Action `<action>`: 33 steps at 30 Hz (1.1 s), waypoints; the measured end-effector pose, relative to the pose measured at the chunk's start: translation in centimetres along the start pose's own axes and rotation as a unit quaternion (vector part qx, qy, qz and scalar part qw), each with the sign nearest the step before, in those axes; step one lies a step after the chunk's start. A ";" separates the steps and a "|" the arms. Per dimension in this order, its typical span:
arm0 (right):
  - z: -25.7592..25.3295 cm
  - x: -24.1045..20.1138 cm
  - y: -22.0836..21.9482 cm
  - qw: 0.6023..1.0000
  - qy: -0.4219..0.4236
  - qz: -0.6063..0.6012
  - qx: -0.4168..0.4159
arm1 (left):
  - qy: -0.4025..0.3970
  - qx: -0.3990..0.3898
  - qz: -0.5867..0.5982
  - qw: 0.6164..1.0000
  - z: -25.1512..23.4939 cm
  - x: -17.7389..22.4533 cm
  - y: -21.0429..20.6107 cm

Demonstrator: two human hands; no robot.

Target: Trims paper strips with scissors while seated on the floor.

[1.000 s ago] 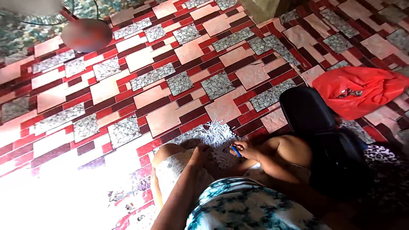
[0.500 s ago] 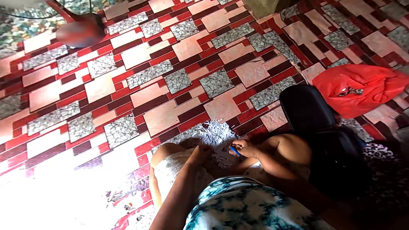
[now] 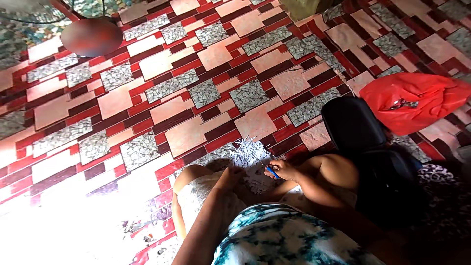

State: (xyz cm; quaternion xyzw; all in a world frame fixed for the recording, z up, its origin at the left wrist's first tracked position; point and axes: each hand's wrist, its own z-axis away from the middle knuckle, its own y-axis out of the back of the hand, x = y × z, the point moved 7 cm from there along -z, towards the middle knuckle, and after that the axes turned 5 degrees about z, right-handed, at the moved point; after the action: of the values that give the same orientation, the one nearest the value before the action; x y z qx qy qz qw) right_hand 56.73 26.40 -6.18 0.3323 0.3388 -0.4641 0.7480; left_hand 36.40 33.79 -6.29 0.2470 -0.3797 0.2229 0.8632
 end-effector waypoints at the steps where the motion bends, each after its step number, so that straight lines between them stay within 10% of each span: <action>1: 0.0 0.0 -0.1 1.000 0.001 0.006 -0.004 | 0.001 0.000 0.004 1.000 0.0 0.0 0.0; 33: -0.3 -0.2 -0.6 0.995 0.029 0.091 -0.024 | -0.003 -0.008 0.011 1.000 -0.3 -0.4 -0.3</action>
State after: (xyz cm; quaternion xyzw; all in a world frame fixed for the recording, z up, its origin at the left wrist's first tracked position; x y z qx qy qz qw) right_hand 56.06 26.55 -6.33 0.3568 0.3396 -0.3761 0.7848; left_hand 36.51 33.68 -6.83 0.2366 -0.3873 0.2287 0.8613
